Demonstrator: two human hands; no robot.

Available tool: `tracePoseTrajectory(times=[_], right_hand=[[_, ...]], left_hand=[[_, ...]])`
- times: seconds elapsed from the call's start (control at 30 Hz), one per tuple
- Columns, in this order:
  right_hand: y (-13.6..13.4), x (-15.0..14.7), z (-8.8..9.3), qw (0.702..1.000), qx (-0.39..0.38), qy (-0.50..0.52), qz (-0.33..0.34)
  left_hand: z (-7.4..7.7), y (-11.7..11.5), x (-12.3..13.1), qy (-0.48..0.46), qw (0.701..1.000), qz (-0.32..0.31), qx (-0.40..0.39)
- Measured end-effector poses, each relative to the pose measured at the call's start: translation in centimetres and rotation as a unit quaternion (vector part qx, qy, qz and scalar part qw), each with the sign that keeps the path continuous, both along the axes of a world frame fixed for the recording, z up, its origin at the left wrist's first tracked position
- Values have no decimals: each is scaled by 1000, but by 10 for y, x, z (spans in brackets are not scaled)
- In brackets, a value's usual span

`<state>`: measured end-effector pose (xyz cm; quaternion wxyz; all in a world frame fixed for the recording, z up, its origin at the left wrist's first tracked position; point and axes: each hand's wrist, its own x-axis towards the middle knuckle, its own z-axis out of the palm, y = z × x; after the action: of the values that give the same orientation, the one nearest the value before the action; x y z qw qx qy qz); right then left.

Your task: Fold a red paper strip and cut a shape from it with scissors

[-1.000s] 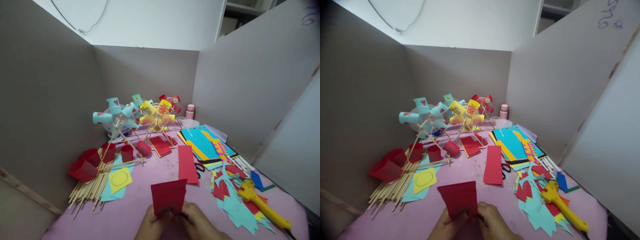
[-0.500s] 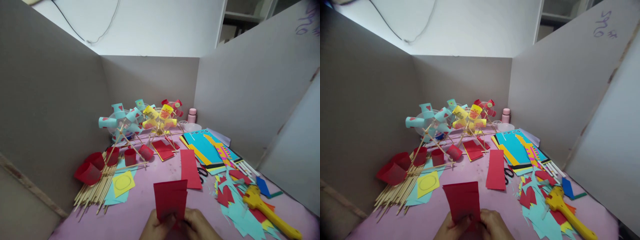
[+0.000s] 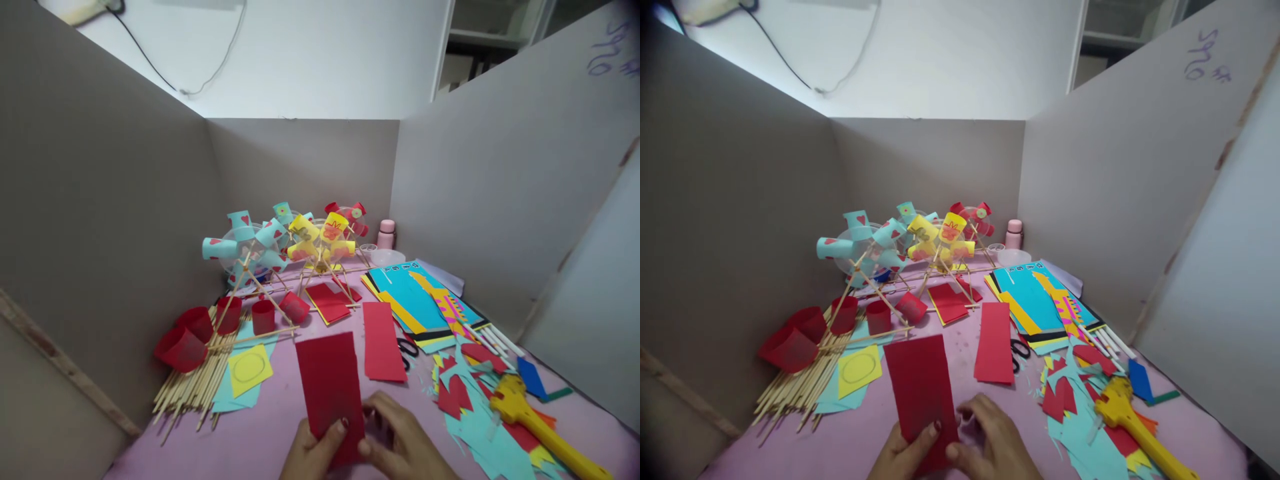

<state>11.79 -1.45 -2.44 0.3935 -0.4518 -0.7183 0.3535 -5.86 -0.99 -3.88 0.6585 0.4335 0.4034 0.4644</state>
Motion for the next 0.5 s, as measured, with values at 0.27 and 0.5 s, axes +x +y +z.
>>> tracePoseTrajectory(times=[0.27, 0.5], right_hand=[[9, -6, 28, 953, -132, 263, 64], [17, -11, 21, 930, -187, 317, -2]], left_hand=[[11, -5, 18, -134, 982, -130, -22], [23, -15, 18, -132, 970, -146, -140]])
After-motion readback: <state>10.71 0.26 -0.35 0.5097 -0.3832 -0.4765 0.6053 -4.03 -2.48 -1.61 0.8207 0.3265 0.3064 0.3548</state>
